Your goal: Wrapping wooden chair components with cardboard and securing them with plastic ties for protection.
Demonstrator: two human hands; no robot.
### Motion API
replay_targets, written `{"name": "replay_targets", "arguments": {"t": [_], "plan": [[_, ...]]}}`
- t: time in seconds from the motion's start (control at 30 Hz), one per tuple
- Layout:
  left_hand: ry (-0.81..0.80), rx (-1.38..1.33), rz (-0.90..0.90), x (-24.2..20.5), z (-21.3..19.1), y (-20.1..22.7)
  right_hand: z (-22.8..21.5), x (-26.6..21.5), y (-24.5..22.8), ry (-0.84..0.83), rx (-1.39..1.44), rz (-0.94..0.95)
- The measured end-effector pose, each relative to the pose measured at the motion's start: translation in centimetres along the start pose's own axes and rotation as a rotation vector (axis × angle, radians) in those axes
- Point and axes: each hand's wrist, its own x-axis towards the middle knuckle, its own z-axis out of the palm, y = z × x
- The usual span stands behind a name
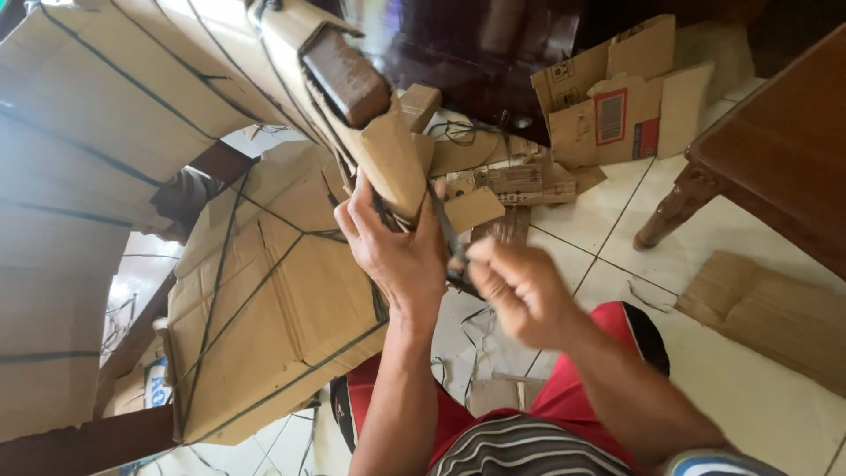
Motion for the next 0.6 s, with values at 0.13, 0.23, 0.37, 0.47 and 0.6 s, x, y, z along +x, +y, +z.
{"name": "replay_targets", "arguments": {"t": [0.13, 0.23, 0.37, 0.47, 0.6], "plan": [[-0.064, -0.219, -0.332, -0.9, -1.0, 0.2, 1.6, -0.4, -3.0, 0.008, -0.032, -0.003], [-0.046, -0.407, -0.552, -1.9, -0.7, 0.0, 1.8, -1.1, -2.8, 0.045, -0.056, 0.004], [-0.097, -0.351, -0.604, -1.1, -1.3, -0.3, 1.8, -1.5, -2.6, 0.041, -0.117, -0.045], [-0.165, -0.407, -0.597, -0.6, -2.1, -0.3, 1.7, -2.0, -2.4, 0.050, -0.161, -0.049], [-0.358, -0.258, -0.476, -0.4, -3.6, 0.1, 2.3, -2.2, -2.8, 0.014, -0.185, 0.000]]}}
